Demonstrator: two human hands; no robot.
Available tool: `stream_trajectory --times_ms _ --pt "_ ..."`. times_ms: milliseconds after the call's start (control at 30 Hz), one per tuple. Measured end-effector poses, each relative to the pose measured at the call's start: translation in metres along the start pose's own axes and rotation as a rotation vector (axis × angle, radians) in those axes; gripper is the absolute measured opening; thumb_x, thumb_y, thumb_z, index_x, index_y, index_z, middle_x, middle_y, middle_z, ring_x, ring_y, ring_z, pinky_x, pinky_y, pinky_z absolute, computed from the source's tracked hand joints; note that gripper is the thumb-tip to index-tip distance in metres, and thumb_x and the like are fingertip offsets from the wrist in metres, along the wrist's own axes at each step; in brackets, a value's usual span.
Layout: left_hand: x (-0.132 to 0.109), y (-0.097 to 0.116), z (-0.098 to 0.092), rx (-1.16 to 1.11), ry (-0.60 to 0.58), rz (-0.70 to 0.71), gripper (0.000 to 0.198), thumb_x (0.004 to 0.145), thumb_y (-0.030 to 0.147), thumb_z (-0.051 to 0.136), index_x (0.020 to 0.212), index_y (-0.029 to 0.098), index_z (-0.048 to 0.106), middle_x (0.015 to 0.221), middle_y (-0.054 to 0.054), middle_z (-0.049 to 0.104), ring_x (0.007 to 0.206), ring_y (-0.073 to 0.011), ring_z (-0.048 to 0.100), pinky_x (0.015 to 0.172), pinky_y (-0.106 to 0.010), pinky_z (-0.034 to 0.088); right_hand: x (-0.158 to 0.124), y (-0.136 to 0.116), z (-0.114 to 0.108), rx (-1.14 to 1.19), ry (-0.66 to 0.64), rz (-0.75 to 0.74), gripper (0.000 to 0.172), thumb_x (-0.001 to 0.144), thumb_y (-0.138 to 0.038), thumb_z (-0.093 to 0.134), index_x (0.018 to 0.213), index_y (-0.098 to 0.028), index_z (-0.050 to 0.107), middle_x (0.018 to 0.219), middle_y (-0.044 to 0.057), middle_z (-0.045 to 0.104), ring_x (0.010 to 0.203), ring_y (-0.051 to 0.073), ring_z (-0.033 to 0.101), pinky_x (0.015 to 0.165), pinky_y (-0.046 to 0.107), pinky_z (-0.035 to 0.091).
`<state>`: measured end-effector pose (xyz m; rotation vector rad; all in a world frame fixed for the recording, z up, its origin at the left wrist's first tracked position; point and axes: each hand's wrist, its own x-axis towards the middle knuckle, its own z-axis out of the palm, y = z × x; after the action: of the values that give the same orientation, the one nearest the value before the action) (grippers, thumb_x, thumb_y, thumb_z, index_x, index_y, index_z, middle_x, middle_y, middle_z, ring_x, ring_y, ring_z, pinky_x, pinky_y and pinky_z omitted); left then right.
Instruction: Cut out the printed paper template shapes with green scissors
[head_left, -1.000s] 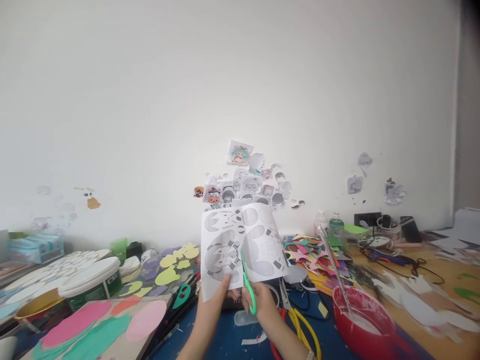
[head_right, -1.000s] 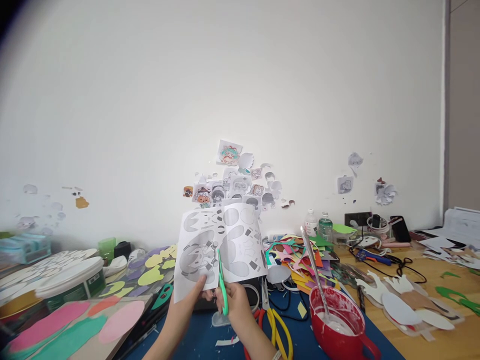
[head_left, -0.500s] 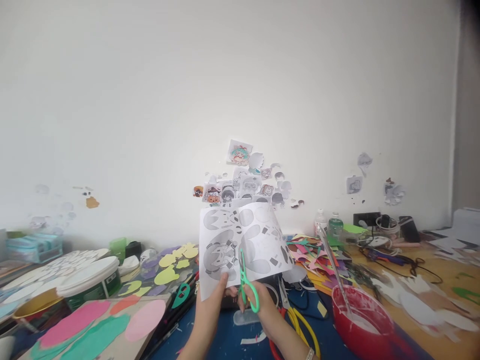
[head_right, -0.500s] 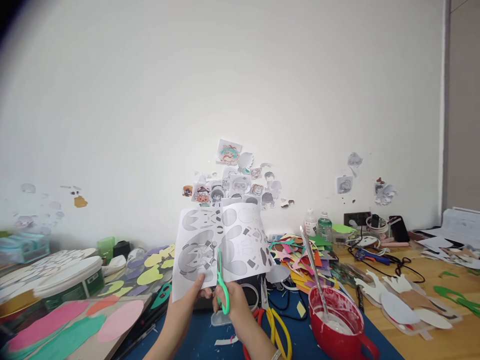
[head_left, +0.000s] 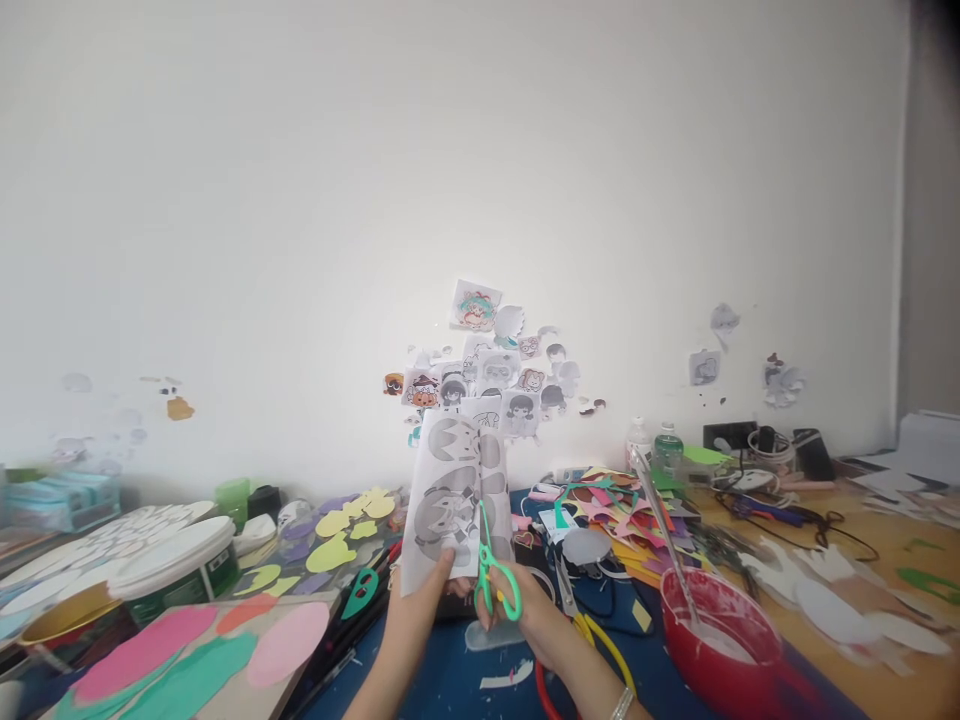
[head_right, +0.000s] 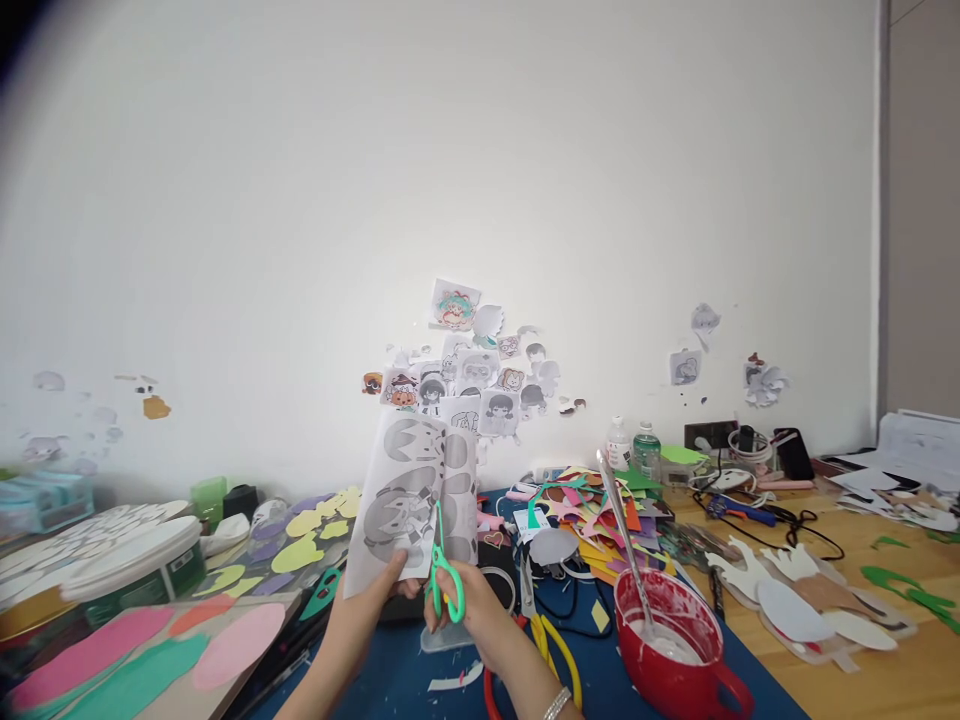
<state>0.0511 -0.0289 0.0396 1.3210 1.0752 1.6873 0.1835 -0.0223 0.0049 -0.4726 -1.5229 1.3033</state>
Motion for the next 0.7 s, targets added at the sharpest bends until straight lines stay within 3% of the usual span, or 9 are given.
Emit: stream_trajectory --times_ms 100,300,433,700 --pt "0.002 -0.011 0.003 -0.083 -0.124 -0.087 0.027 0.06 0.04 0.064 0.067 0.015 0.056 0.041 -0.001 0.058 0.04 -0.0154 0.054 0.046 -0.027 0.047 0.002 0.003 -0.002 0.014 0.045 -0.003 0.049 0.082 -0.055 0.038 0.073 -0.011 0.057 0.054 0.001 0.052 0.049 0.009 0.045 0.05 0.02 0.033" --pt "0.004 -0.024 0.006 -0.189 -0.123 -0.173 0.044 0.055 0.041 0.07 0.085 0.014 0.053 0.044 -0.001 0.059 0.038 -0.0142 0.052 0.041 -0.025 0.045 0.011 0.02 -0.008 -0.025 0.252 -0.026 0.051 0.074 -0.062 0.043 0.064 -0.013 0.052 0.046 -0.001 0.049 0.042 0.009 0.044 0.043 0.019 0.031" --pt "0.001 -0.023 0.008 -0.178 -0.174 -0.178 0.055 0.055 0.044 0.07 0.094 0.012 0.05 0.041 0.0 0.057 0.035 -0.0154 0.052 0.039 -0.026 0.044 0.015 0.026 -0.014 -0.12 0.316 -0.047 0.051 0.072 -0.063 0.046 0.071 -0.013 0.056 0.046 -0.001 0.05 0.04 0.01 0.044 0.04 0.02 0.031" --pt "-0.007 -0.026 0.01 -0.22 -0.316 -0.196 0.039 0.065 0.042 0.063 0.087 0.012 0.053 0.043 -0.001 0.058 0.038 -0.012 0.05 0.044 -0.024 0.044 0.018 0.029 -0.019 -0.186 0.383 -0.114 0.054 0.073 -0.062 0.045 0.089 -0.013 0.061 0.073 0.006 0.063 0.06 0.018 0.056 0.046 0.024 0.04"
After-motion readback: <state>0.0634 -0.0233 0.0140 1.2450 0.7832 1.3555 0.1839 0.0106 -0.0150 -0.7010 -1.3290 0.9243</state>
